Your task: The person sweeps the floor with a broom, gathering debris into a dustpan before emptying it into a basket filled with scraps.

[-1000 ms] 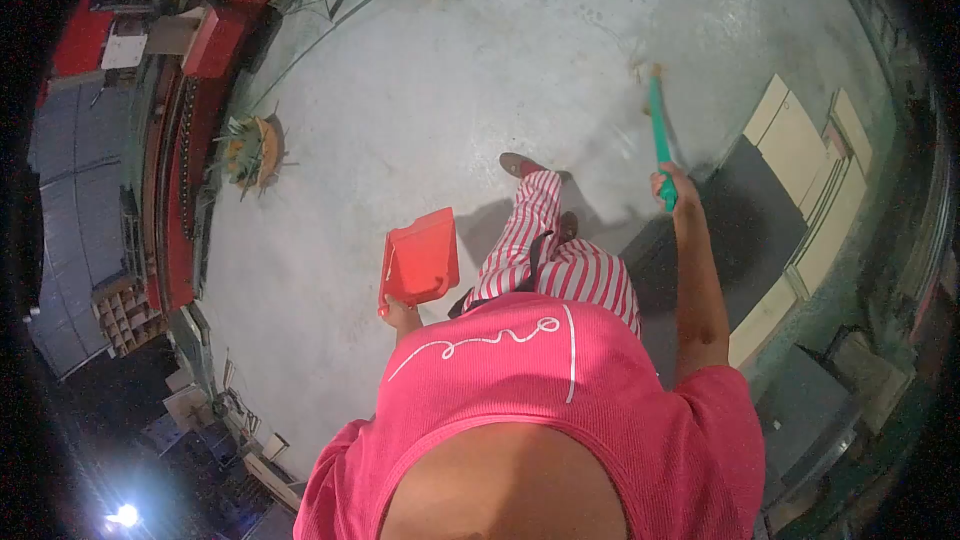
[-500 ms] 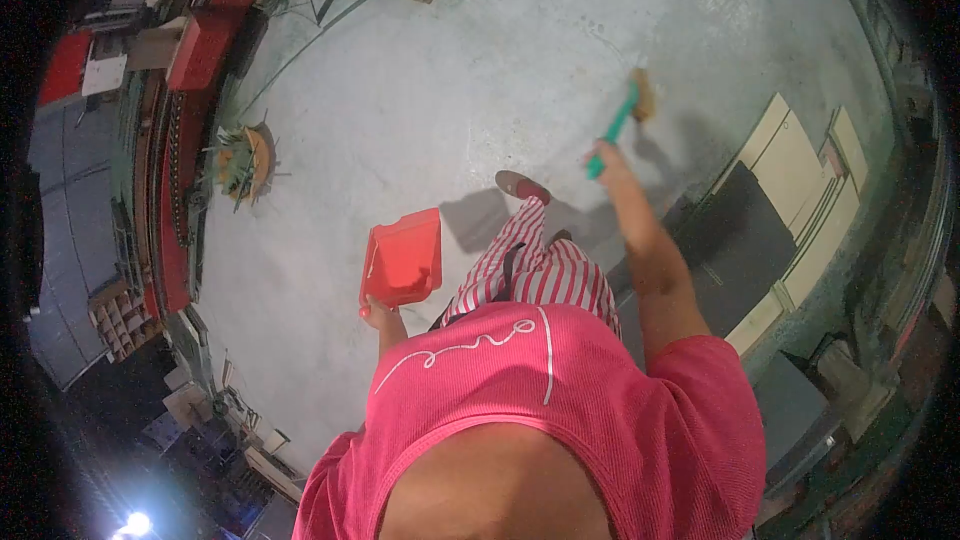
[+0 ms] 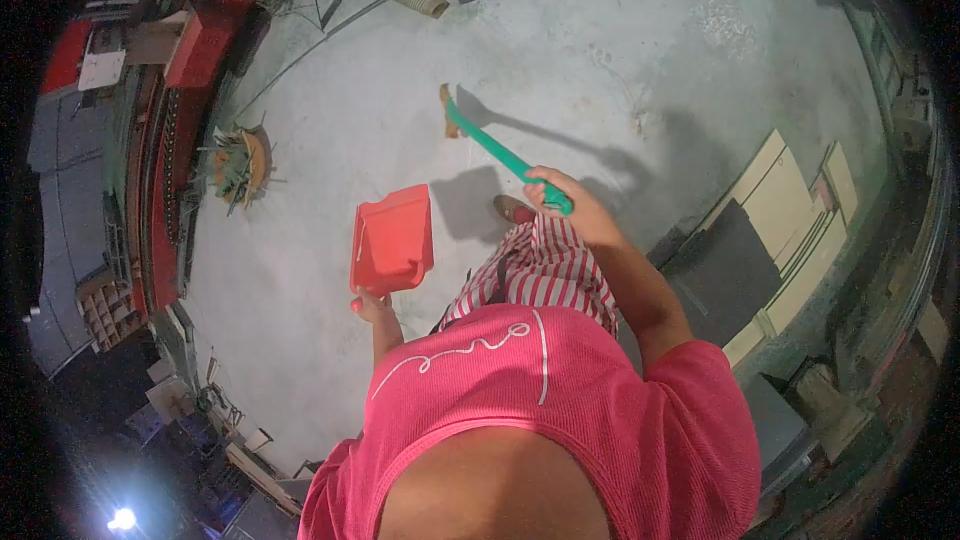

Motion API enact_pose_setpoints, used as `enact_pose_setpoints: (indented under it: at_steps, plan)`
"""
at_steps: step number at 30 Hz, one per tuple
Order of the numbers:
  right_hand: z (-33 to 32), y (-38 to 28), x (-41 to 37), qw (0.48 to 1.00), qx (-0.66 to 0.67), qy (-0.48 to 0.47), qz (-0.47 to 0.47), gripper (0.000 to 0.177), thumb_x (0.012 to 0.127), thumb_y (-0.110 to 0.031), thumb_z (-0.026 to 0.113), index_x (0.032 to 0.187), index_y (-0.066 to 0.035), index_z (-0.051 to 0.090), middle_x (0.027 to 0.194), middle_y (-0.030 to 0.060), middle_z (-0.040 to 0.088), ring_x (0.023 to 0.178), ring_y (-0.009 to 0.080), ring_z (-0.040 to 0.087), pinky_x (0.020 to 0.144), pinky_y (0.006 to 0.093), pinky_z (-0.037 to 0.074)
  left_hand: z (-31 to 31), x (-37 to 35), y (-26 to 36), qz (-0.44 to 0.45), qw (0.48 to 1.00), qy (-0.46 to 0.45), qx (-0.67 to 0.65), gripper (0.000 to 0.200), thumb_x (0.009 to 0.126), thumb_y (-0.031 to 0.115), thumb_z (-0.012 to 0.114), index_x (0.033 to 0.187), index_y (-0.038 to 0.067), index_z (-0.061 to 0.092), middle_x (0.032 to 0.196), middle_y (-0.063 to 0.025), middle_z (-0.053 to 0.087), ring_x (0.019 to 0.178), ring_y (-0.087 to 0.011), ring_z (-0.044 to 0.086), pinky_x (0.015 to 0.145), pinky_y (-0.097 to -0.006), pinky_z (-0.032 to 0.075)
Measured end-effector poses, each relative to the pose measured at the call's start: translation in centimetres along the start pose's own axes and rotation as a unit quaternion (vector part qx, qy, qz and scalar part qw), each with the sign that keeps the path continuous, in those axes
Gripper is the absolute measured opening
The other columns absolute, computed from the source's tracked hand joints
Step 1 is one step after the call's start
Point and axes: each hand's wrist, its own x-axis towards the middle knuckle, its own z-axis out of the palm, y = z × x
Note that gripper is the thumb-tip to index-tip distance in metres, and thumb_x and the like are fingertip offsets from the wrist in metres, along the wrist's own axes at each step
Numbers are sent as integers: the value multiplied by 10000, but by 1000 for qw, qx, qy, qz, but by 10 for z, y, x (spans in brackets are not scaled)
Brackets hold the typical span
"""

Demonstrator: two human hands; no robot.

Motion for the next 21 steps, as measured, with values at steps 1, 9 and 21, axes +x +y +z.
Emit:
enact_pose_setpoints:
  at_steps: [1, 9, 21]
  plan:
    - [-8, -8, -3, 998, -45, -2, -43, 143, 792, -23, 428, 926, -1, 386, 799, 56, 400, 735, 57, 425, 573, 155, 374, 2, -1, 0, 2, 1000, 7, 2, 315, 736, 277, 579, 935, 78, 437, 879, -73, 535, 719, -229, 548, 525, -335, 471]
    - [-157, -97, 28, 966, -40, 252, 50, 196, 743, -135, 537, 858, -103, 382, 604, 19, 416, 463, 94, 426, 381, 219, 381, -10, -18, -18, 24, 997, 55, -45, 331, 747, 209, 572, 988, 49, 412, 924, -104, 525, 760, -212, 541, 542, -329, 470]
    - [-293, -253, 165, 854, -359, 374, -53, 135, 695, -187, 564, 694, -110, 454, 671, 45, 481, 597, 175, 485, 552, 339, 440, -2, -102, -50, -14, 979, 129, -157, 271, 792, 163, 491, 1025, 40, 427, 988, -109, 510, 809, -275, 532, 641, -422, 477]
